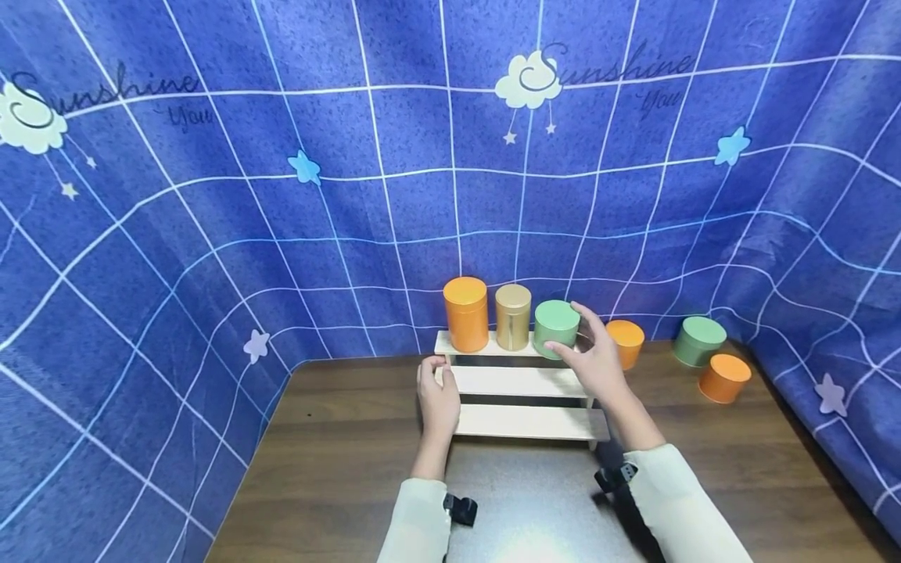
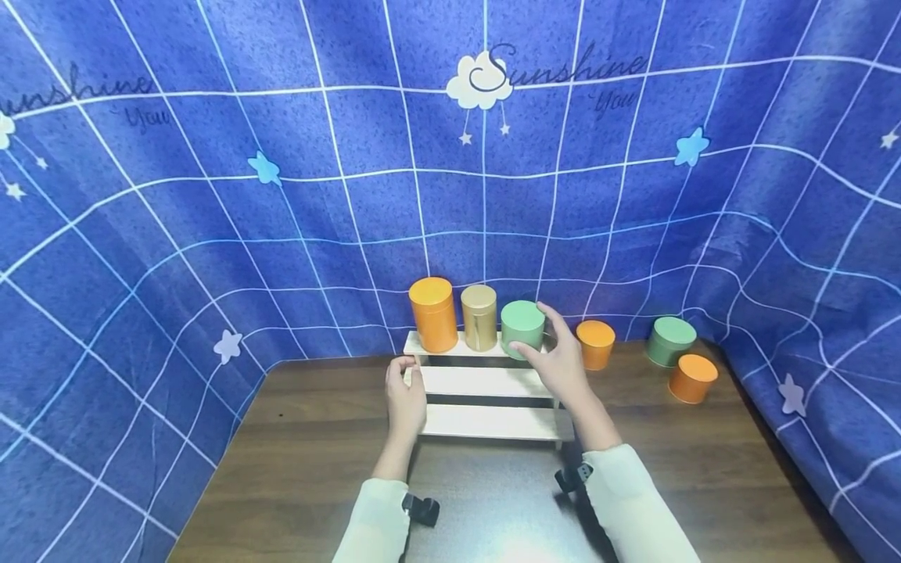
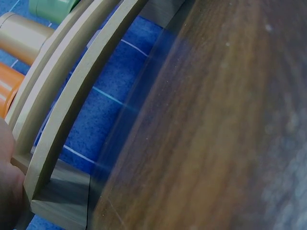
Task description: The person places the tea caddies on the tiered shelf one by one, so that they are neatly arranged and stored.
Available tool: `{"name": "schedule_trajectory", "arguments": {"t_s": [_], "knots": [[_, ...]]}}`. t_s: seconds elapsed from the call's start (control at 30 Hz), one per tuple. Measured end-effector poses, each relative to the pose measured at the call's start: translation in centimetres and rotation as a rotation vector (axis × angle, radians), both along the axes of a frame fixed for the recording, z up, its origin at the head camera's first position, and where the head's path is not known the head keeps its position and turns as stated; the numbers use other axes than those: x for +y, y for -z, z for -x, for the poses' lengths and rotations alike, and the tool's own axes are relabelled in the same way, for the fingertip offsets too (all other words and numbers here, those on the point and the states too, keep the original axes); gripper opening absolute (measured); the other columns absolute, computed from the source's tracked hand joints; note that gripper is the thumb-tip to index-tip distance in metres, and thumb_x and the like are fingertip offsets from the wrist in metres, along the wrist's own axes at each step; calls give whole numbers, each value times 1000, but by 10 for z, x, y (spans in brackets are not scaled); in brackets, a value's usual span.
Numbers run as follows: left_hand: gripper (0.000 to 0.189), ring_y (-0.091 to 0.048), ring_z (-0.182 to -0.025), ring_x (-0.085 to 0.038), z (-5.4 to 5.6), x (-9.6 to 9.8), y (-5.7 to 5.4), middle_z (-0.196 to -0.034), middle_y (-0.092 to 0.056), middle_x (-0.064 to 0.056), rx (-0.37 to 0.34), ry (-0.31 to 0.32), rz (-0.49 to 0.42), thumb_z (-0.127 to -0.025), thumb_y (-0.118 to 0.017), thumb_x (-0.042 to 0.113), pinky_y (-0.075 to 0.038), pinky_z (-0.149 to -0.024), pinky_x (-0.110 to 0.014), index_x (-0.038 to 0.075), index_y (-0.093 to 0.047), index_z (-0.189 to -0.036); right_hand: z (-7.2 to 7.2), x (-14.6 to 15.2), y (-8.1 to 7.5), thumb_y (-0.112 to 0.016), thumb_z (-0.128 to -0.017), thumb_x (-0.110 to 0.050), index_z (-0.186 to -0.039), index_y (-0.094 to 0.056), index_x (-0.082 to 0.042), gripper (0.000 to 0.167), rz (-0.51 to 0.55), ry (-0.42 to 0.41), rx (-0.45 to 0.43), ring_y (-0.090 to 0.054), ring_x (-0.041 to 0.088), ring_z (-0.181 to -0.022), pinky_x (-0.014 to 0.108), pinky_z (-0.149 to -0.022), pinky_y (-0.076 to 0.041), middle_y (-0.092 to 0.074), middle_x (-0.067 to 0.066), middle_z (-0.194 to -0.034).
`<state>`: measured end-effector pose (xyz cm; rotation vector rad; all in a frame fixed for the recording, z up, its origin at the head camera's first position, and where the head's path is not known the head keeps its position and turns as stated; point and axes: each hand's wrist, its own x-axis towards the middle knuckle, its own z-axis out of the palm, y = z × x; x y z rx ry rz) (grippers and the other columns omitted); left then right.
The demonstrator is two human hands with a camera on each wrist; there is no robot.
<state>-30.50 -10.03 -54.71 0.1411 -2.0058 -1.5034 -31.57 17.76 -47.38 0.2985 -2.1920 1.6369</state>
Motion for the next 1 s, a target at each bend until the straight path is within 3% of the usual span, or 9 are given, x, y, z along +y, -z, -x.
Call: {"name": "schedule_trajectory", "arguments": {"t_s": [0.1, 0.27, 0.57, 0.8, 1.0], "knots": [[15, -62, -119, -33, 2, 0, -1, -118, -64, -17, -1, 4, -6, -99, -59, 1, -46, -109, -51, 3, -64, -113, 4, 1, 1, -91, -82, -17, -161, -38, -11, 96, -12, -7, -21, -58, 39, -137, 58, -120, -44, -59, 25, -148], [15, -61, -122, -31, 5, -2, 2, -119, -63, -15, -33, 2, -4, -100, -58, 2, -46, -110, -49, 5, -63, -114, 6, 2, 1, -95, -76, -13, -161, -38, -7, 102, -75, -3, -49, -57, 41, -141, 55, -121, -44, -58, 25, -150], [15, -62, -120, -32, 5, -1, 4, -118, -63, -16, -38, 10, -12, -100, -58, 5, -46, -110, -49, 5, -64, -114, 4, 0, 1, -98, -72, -14, -157, -43, -6, 102, -179, 75, -29, -61, 41, -137, 51, -115, -50, -60, 24, -150], [17, -62, -122, -32, 3, -3, 2, -120, -64, -17, -40, 4, -1, -100, -58, 5, -47, -110, -49, 4, -65, -116, 5, -1, 0, -100, -68, -16, -154, -49, -5, 101, -162, 100, -31, -65, 39, -133, 45, -111, -54, -64, 24, -146], [16, -62, -121, -30, 1, -3, 1, -119, -65, -14, -39, 0, 7, -100, -59, 5, -47, -108, -49, 6, -65, -115, 5, 1, 2, -101, -67, -16, -155, -50, -5, 102, -175, 101, -22, -66, 41, -131, 49, -112, -53, -65, 24, -145]]}}
